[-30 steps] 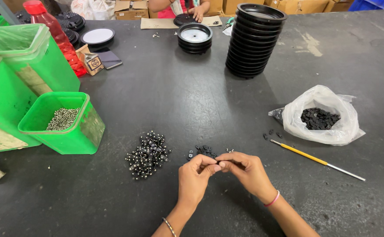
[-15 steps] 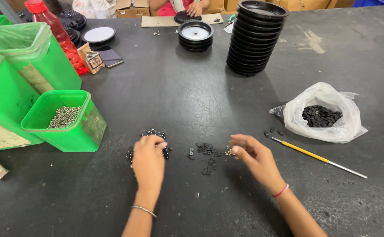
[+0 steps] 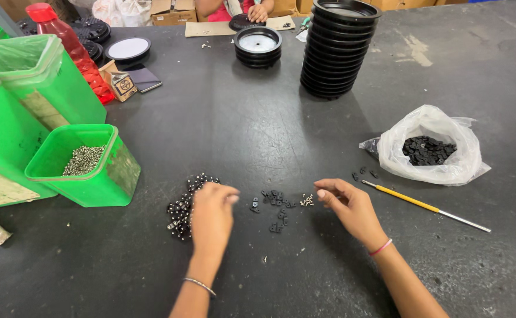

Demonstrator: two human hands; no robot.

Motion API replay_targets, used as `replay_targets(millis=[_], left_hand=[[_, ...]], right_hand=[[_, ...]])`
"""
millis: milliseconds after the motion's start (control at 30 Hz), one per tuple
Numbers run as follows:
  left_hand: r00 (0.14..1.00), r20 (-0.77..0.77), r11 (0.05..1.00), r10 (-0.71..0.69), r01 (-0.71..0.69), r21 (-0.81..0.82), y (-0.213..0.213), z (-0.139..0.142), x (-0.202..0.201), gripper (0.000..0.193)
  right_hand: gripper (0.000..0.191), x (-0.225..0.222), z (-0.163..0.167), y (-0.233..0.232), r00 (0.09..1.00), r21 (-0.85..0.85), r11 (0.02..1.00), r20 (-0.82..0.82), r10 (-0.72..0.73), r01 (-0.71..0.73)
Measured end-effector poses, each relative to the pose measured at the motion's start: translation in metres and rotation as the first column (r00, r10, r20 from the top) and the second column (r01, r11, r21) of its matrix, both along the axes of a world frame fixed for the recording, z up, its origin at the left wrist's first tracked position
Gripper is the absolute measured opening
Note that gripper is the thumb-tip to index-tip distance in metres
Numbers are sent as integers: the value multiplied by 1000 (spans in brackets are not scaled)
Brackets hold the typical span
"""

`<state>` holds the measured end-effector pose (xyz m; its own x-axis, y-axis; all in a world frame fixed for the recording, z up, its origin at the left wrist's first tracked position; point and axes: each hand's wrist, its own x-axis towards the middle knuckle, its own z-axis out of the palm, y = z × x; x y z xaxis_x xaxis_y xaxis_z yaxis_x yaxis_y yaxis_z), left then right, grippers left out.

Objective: The person sits at a workbench assembling small black plastic fastener components by hand. They pick a black plastic cap and a metal pin, press the parts together with both hands, and place the finished piece onto a growing pile, repeating the cycle; at the end they reach into a green bin for more parts.

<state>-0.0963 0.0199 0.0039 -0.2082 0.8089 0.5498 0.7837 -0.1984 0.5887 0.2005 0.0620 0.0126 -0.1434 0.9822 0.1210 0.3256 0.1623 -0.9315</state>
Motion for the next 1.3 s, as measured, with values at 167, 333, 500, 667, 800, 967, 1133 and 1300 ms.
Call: replay_targets(millis=[167, 333, 500, 667, 800, 967, 1133, 1300], left_hand=[[947, 82, 946, -310, 316, -75, -5, -5, 49, 14], [922, -19, 916, -387, 382, -118, -10, -4, 61, 21], [933, -61, 928, -355, 343, -149, -7, -6, 63, 17], [937, -90, 936, -338, 324, -139, -7, -10, 62, 8], [962, 91, 958, -257, 265, -105, -6, -10, 63, 9], [707, 696, 886, -130, 398, -239, -3, -15, 66, 16], [538, 831, 859, -142, 484, -166, -4, -24, 71, 23], [526, 842, 859, -124, 481, -174, -4, -24, 75, 23]], right_hand=[[26, 6, -3, 3, 999, 27, 999, 39, -25, 24], [23, 6, -5, 5, 996, 66, 998, 81, -27, 22], [20, 4, -5, 4, 920, 278, 960, 382, -90, -22], [20, -5, -5, 9, 888, 326, 938, 458, -49, -117], [20, -7, -5, 12, 855, 347, 925, 516, -48, -157], [12, -9, -8, 14, 837, 406, 891, 544, -56, -204], [10, -16, -6, 8, 841, 460, 874, 526, -124, -158], [12, -29, 2, -16, 946, 326, 942, 322, -30, -81]])
